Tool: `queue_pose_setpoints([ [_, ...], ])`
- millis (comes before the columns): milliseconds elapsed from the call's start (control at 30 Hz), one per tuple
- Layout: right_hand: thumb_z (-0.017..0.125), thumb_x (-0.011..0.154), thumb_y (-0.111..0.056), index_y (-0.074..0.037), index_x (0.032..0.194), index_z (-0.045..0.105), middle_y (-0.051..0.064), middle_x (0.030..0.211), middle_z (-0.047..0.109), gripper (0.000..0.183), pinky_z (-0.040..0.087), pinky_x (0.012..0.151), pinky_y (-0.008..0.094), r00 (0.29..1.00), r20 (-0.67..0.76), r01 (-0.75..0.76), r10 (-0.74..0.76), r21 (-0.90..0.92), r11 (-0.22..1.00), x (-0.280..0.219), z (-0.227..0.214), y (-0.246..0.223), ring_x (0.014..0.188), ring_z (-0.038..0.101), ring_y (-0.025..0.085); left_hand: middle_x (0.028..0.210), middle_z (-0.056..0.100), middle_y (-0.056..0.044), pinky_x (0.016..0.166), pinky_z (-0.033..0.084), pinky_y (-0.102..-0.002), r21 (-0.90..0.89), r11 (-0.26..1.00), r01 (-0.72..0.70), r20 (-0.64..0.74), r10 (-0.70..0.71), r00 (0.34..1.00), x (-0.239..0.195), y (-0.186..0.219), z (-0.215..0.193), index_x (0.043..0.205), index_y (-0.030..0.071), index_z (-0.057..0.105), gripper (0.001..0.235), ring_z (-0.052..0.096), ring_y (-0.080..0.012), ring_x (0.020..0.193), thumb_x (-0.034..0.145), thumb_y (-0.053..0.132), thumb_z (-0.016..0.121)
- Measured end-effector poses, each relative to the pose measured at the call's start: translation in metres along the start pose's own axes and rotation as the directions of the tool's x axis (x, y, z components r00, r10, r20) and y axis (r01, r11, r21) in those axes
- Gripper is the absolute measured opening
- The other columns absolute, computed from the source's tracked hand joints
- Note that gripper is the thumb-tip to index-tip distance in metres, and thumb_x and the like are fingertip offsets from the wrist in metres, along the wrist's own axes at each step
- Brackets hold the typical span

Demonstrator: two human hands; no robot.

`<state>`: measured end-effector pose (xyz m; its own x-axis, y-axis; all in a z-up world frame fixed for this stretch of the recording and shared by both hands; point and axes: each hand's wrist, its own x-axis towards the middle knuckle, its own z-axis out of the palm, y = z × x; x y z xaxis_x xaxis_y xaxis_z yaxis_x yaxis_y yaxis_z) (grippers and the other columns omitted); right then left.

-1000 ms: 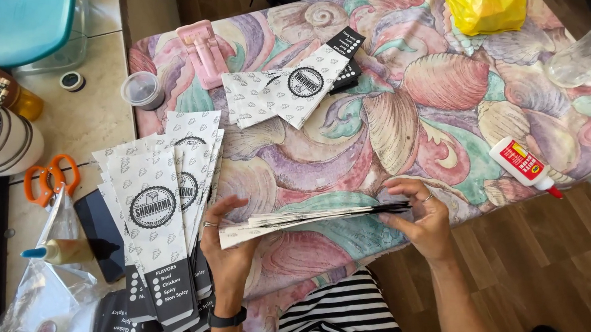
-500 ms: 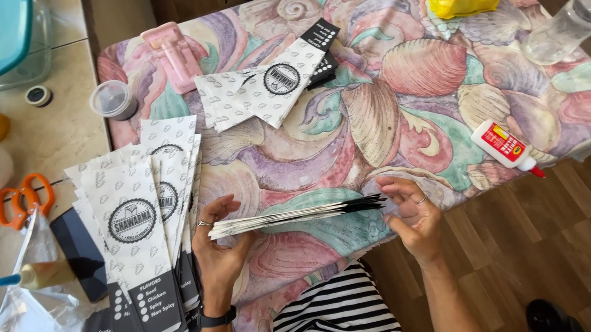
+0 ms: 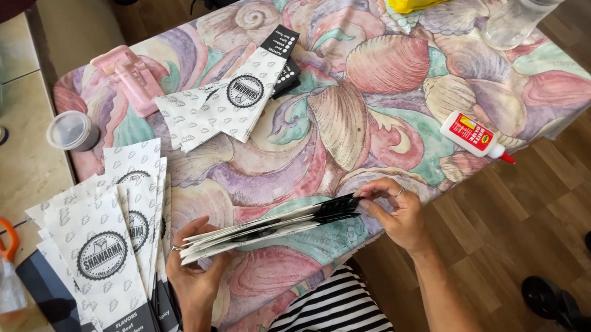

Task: Applying glue to the edges of stacked paper food wraps to assemble them.

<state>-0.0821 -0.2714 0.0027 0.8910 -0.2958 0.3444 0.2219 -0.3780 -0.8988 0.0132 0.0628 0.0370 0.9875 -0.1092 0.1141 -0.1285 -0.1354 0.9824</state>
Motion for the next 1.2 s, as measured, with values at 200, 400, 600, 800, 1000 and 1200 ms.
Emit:
queue_pose_setpoints([
  [200,0.061,0.088,0.008,-0.006,0.107,0.052,0.013,0.108,0.073,0.026,0.062,0.094,0.033,0.998,0.039,-0.046,0.044,0.044,0.998,0.003,-0.006,-0.007,0.105,0.074,0.024,0.107,0.071,-0.014,0.080,0.061,-0.029,-0.037,0.995,0.090,-0.063,-0.092,0.994,-0.002,-0.003,0.002,0.125,0.002,0.065,0.056,0.069,-0.0204,0.095,0.071,-0.008,0.075],
  [400,0.084,0.082,-0.006,-0.006,0.114,0.060,0.006,0.103,0.075,0.039,0.062,0.094,0.028,0.999,-0.043,-0.012,0.005,-0.161,0.987,-0.002,-0.003,0.010,0.099,0.077,0.018,0.106,0.073,-0.014,0.073,0.064,-0.028,-0.008,0.997,0.082,-0.066,-0.083,0.994,-0.005,-0.008,0.000,0.126,0.002,0.064,0.052,0.073,-0.0209,0.094,0.076,0.002,0.080],
  [600,0.092,0.072,-0.017,-0.007,0.128,0.060,0.006,0.117,0.072,0.065,0.051,0.108,0.032,0.989,0.108,-0.083,0.099,-0.144,0.986,0.006,-0.010,-0.006,0.115,0.068,0.019,0.100,0.075,-0.017,0.080,0.060,-0.027,-0.104,0.993,0.056,-0.117,-0.068,0.991,-0.010,-0.017,0.005,0.125,0.001,0.062,0.055,0.074,-0.0209,0.090,0.074,0.002,0.081],
  [800,0.067,0.090,0.007,-0.006,0.104,0.071,0.010,0.112,0.072,0.019,0.055,0.103,0.035,0.997,0.073,0.012,0.002,-0.181,0.983,0.001,-0.023,-0.005,0.112,0.069,0.023,0.104,0.072,-0.019,0.086,0.060,-0.032,-0.121,0.993,-0.013,-0.161,-0.007,0.987,-0.011,-0.026,0.009,0.123,-0.004,0.062,0.049,0.072,-0.0250,0.093,0.077,-0.003,0.076],
  [1000,0.073,0.088,0.008,-0.005,0.111,0.071,0.012,0.104,0.073,0.027,0.063,0.093,0.031,0.991,0.057,0.129,-0.119,-0.242,0.962,0.004,-0.011,0.007,0.100,0.072,0.023,0.095,0.071,-0.019,0.082,0.060,-0.033,-0.167,0.984,-0.066,-0.168,0.037,0.985,-0.011,-0.027,0.014,0.123,-0.001,0.061,0.049,0.071,-0.0244,0.087,0.077,-0.004,0.077],
  [1200,0.064,0.095,0.006,-0.003,0.116,0.066,0.013,0.104,0.075,0.023,0.068,0.087,0.026,0.997,0.079,0.030,-0.018,-0.149,0.988,-0.003,-0.005,0.000,0.098,0.078,0.021,0.095,0.072,-0.016,0.083,0.061,-0.030,-0.150,0.988,-0.025,-0.172,-0.001,0.985,-0.010,-0.023,0.014,0.121,-0.001,0.062,0.047,0.072,-0.0216,0.089,0.078,-0.001,0.080],
])
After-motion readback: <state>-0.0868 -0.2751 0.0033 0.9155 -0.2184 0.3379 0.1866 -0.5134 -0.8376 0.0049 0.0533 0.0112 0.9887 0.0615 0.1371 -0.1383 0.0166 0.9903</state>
